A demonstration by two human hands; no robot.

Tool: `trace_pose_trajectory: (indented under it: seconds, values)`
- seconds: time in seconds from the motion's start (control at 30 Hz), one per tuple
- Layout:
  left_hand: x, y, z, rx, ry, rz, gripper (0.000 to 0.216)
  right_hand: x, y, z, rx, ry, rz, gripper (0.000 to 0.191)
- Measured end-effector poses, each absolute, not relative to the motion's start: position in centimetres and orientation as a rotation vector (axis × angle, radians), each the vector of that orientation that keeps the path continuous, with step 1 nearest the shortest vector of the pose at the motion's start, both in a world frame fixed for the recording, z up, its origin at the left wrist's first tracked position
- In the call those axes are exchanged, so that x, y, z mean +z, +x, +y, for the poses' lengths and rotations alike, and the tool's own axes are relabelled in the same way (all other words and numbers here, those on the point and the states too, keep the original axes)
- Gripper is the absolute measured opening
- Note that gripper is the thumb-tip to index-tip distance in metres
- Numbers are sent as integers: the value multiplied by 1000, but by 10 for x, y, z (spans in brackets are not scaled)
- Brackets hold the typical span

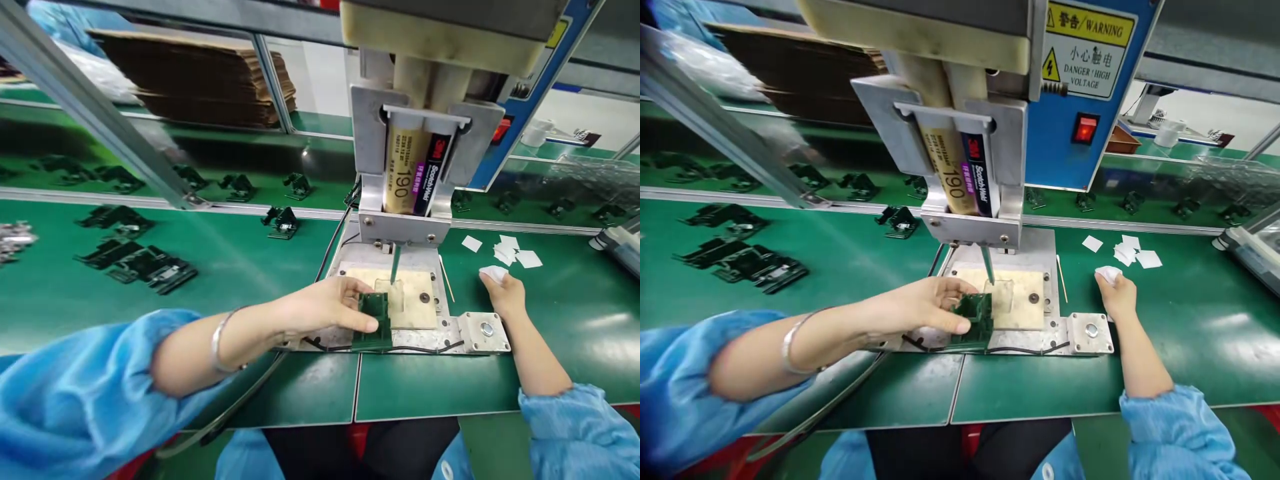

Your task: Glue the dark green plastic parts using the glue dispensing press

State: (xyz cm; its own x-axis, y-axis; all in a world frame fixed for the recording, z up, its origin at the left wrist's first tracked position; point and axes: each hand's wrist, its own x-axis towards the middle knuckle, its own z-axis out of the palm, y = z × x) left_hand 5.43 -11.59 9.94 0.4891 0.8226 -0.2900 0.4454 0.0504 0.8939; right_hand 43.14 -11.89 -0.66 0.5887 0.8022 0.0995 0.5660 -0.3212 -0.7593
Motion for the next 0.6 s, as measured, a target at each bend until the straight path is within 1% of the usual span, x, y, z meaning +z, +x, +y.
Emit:
trace_pose_trajectory:
  seconds: [0.1, 0.3, 0.47, 0.5, 0.6]
  values:
    - [97, 68, -101, 289, 1447, 1064, 64, -8, 433, -119, 387, -1984, -1098, 45]
    - [86, 79, -89, 388, 1647, 1120, 79, -14, 435, -118, 375, -1987, -1134, 45]
    - [72, 82, -89, 430, 1770, 1064, 81, -13, 438, -116, 389, -1994, -1108, 43]
    - [72, 79, -89, 436, 1812, 1057, 84, -10, 439, -119, 404, -1990, -1095, 43]
    - [80, 56, -92, 505, 1949, 1085, 105, 8, 433, -145, 501, -1989, -1108, 43]
